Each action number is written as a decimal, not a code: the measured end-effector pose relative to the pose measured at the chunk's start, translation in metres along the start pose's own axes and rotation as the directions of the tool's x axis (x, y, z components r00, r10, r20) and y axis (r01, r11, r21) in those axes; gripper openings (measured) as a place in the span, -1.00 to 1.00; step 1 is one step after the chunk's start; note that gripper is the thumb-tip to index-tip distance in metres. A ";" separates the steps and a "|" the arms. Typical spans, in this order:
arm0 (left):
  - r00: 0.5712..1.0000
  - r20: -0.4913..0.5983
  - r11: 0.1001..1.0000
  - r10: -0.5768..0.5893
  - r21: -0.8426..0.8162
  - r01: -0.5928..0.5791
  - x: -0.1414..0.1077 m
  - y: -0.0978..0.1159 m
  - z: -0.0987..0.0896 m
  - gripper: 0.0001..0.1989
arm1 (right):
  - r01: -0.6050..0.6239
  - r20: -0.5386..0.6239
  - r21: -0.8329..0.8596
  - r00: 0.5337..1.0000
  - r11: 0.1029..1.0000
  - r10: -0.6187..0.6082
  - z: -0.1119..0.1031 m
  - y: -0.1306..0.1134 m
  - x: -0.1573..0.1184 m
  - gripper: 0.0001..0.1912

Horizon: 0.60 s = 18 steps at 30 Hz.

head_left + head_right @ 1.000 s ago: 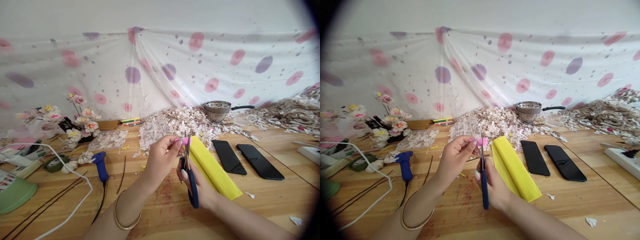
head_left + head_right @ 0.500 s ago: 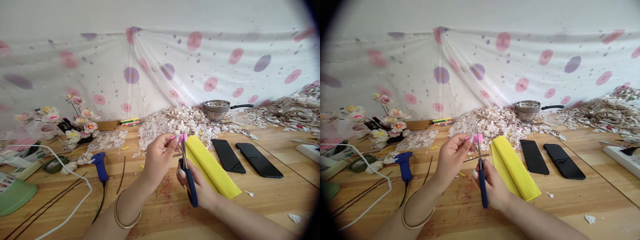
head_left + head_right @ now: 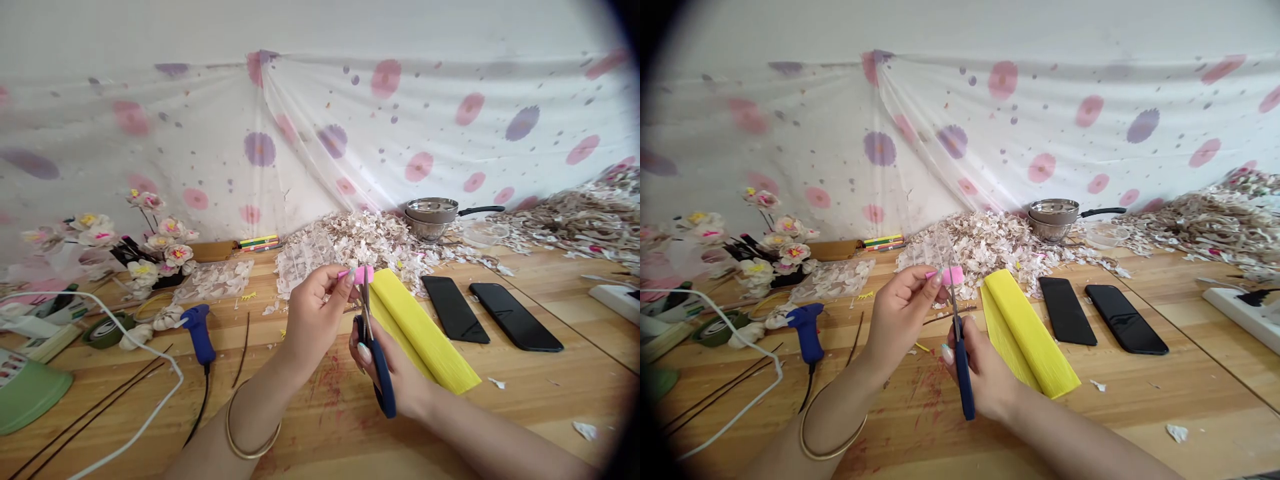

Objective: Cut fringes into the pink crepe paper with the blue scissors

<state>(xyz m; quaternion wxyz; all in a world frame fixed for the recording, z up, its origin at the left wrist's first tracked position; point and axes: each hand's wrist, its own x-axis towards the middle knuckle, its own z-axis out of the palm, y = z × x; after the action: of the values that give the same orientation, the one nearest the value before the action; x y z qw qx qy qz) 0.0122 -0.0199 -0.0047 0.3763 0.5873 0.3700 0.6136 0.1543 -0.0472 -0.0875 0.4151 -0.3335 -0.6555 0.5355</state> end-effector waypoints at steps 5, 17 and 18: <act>1.000 0.018 1.000 -0.016 0.002 0.016 0.000 0.000 0.000 -0.83 | 0.000 -0.002 0.020 1.000 1.000 0.000 0.001 0.003 -0.001 -0.52; 0.998 0.049 0.999 -0.042 0.013 0.041 0.001 0.001 -0.001 -0.83 | -0.025 -0.039 0.014 0.999 1.000 0.025 0.002 -0.003 0.000 -0.48; 0.998 0.049 0.999 -0.041 0.012 0.040 0.001 0.001 -0.001 -0.83 | -0.018 -0.043 -0.007 0.999 1.000 0.018 0.002 -0.003 0.000 -0.49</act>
<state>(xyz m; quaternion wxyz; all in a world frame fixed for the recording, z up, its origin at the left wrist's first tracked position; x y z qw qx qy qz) 0.0113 -0.0195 -0.0033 0.3943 0.5966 0.3760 0.5892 0.1522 -0.0487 -0.0843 0.4232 -0.3524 -0.6452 0.5296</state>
